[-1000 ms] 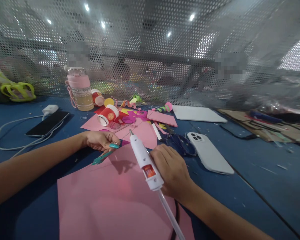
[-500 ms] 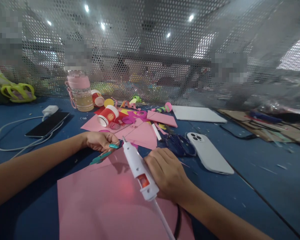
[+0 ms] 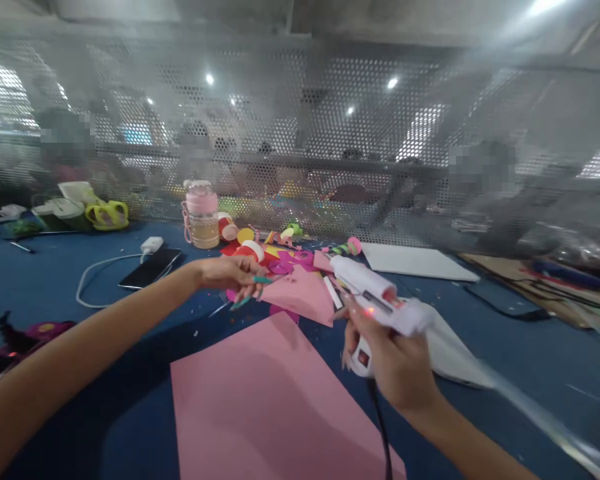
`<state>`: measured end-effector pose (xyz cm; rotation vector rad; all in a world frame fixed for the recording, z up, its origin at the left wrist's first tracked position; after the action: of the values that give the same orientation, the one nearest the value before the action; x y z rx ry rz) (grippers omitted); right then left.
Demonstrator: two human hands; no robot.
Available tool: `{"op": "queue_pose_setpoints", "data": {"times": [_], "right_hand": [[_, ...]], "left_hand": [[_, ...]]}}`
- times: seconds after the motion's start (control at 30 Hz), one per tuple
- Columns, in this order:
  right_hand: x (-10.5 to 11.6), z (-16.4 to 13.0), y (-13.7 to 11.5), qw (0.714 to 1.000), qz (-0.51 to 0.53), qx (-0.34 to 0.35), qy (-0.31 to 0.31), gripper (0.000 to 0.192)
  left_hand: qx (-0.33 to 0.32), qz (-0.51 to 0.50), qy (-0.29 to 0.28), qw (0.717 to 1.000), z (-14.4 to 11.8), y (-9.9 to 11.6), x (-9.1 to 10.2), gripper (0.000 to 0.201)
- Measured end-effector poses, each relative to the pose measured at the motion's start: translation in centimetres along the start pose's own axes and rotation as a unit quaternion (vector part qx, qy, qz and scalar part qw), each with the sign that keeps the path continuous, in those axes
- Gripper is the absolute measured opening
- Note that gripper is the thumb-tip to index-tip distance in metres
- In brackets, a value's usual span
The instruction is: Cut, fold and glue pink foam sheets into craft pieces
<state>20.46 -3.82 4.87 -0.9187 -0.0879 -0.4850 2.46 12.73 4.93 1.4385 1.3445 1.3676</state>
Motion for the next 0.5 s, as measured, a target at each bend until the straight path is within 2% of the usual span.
{"op": "queue_pose_setpoints", "data": {"times": [0.03,0.07,0.1,0.13,0.17,0.2,0.23,0.27,0.33,0.37,0.4,0.43,0.5], "right_hand": [[-0.4,0.5,-0.7,0.999,0.029,-0.032,0.015,0.029],[-0.9,0.8,-1.1,0.990,0.094,-0.105,0.026,0.029],[-1.5,1.2,-1.5,0.973,0.151,-0.171,0.032,0.029],[-2.4,1.4,-1.8,0.958,0.187,-0.215,0.028,0.029],[-3.3,1.8,-2.1,0.951,0.202,-0.236,0.012,0.027],[-4.4,2.1,-2.3,0.953,0.190,-0.233,-0.016,0.024],[-5.6,2.5,-2.6,0.961,0.160,-0.218,-0.052,0.020],[-6.9,2.9,-2.8,0.972,0.116,-0.187,-0.086,0.019],[-10.0,4.0,-3.4,0.985,-0.029,-0.070,-0.153,0.012],[-11.7,4.5,-3.7,0.979,-0.108,-0.005,-0.172,0.010],[-13.5,5.0,-4.0,0.963,-0.180,0.049,-0.195,0.013],[-15.3,5.5,-4.0,0.941,-0.243,0.080,-0.223,0.019],[-18.6,6.4,-3.7,0.920,-0.301,0.082,-0.237,0.028]], "left_hand": [[0.025,0.047,0.049,0.997,-0.7,1.1,0.6,0.022],[0.059,0.105,0.108,0.987,-1.6,2.2,1.2,0.013],[0.103,0.178,0.165,0.965,-2.5,3.3,1.7,0.010],[0.146,0.248,0.216,0.933,-3.4,4.4,2.1,0.012],[0.191,0.320,0.270,0.888,-4.5,5.5,2.4,0.014],[0.231,0.399,0.341,0.819,-5.6,6.6,2.6,0.014],[0.270,0.475,0.420,0.724,-6.8,7.8,2.7,0.010],[0.278,0.500,0.461,0.678,-7.9,8.8,2.5,0.010],[0.283,0.528,0.517,0.612,-9.8,10.5,1.6,0.024],[0.297,0.539,0.539,0.575,-10.6,11.2,1.1,0.027],[0.319,0.574,0.542,0.525,-11.2,11.8,0.5,0.027],[0.327,0.599,0.533,0.501,-11.6,12.3,0.0,0.026],[0.320,0.633,0.509,0.487,-11.7,12.8,-0.9,0.026]]}}
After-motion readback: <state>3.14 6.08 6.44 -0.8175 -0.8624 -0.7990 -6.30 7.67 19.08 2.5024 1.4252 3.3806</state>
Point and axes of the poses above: each hand's wrist, its own z-axis towards the middle knuckle, its own x-axis out of the back of the hand, y = z × x, the point moved 2 cm from there along z, towards the middle knuckle, and after that the axes turned 14 degrees about z, right-handed, at the moved point
